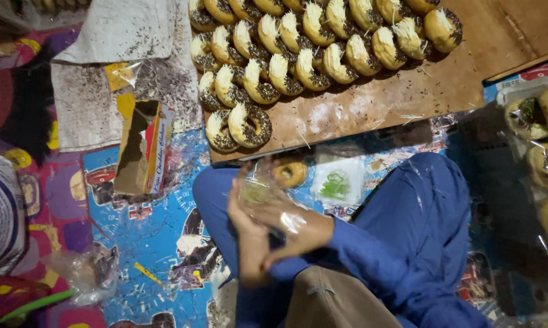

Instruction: The person sits on the floor and repeatedly picks up frosted donuts from a wooden board, places each into a clear plastic bag, and sets the sealed bag into a nearby crate. The process continues with multiple donuts handled one at a time.

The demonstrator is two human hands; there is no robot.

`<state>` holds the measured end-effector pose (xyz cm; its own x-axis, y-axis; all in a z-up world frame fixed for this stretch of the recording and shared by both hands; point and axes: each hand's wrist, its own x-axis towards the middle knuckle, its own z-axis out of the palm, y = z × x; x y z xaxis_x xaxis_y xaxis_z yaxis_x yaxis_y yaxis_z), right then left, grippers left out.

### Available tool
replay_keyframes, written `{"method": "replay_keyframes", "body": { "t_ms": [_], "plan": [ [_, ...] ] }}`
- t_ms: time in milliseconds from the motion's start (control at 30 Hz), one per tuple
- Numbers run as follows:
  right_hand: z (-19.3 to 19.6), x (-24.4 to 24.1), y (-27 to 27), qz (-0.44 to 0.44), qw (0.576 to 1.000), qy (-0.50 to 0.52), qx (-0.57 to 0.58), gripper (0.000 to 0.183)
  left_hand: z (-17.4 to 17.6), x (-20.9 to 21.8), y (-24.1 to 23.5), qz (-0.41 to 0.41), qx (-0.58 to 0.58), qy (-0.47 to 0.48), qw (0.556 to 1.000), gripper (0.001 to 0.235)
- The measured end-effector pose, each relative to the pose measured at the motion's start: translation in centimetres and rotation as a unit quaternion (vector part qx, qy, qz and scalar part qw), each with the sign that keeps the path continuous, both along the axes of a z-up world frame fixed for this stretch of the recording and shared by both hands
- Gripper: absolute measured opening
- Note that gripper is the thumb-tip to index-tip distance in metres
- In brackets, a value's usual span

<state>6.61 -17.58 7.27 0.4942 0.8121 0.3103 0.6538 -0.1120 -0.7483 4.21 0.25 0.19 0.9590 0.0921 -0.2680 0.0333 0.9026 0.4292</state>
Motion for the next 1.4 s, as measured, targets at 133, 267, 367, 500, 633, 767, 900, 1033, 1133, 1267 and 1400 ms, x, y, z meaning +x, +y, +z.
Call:
{"method": "replay_keyframes", "body": {
  "t_ms": [133, 267, 367, 500, 633, 767, 900, 1033, 1133, 1267, 1400],
  "plan": [
    [-2.4, 6.7, 3.7, -0.401, 0.873, 0.265, 0.085, 0.089, -1.3, 0.0, 5.3, 0.166, -0.050, -0.036, 0.984, 0.025],
    [-5.0, 11.6, 6.3, -0.436, 0.898, -0.018, -0.047, 0.119, -1.2, 0.0, 4.4, 0.181, -0.170, 0.048, 0.967, 0.027],
    [-5.4, 12.3, 3.8, -0.393, 0.915, -0.061, -0.075, 0.120, -0.4, 0.1, 4.7, 0.185, -0.211, 0.093, 0.955, 0.030],
    [-5.7, 11.7, -6.8, -0.506, 0.859, 0.007, -0.084, 0.091, 0.0, -1.6, 7.9, 0.156, -0.128, 0.042, 0.979, 0.032],
    [-7.9, 8.9, -9.4, -0.589, 0.804, -0.043, -0.068, 0.078, -1.2, -2.5, 9.0, 0.167, -0.192, 0.032, 0.967, 0.038],
    [-11.0, 8.3, -2.1, -0.592, 0.789, -0.124, -0.110, 0.127, -1.8, -0.1, 6.6, 0.175, -0.213, 0.032, 0.961, 0.063],
    [-10.3, 10.1, 1.0, -0.626, 0.752, -0.155, -0.139, 0.121, -1.3, 1.5, 4.4, 0.218, -0.290, 0.082, 0.928, 0.090],
    [-4.2, 7.4, -1.2, -0.500, 0.829, 0.106, 0.226, 0.123, -0.8, 2.5, 3.8, 0.222, -0.345, 0.044, 0.911, 0.085],
    [0.7, 0.6, -2.9, -0.356, 0.848, 0.242, 0.310, 0.125, -1.1, 2.6, 2.2, 0.220, -0.366, 0.024, 0.904, 0.078],
    [3.3, -3.7, -2.2, -0.420, 0.895, 0.133, 0.068, 0.117, -0.4, 1.8, -3.3, 0.125, -0.245, -0.095, 0.957, 0.074],
    [2.2, -2.0, -1.0, -0.385, 0.922, 0.016, 0.041, 0.120, 1.6, 0.9, -5.5, 0.071, -0.128, -0.167, 0.975, 0.089]
  ]
}}
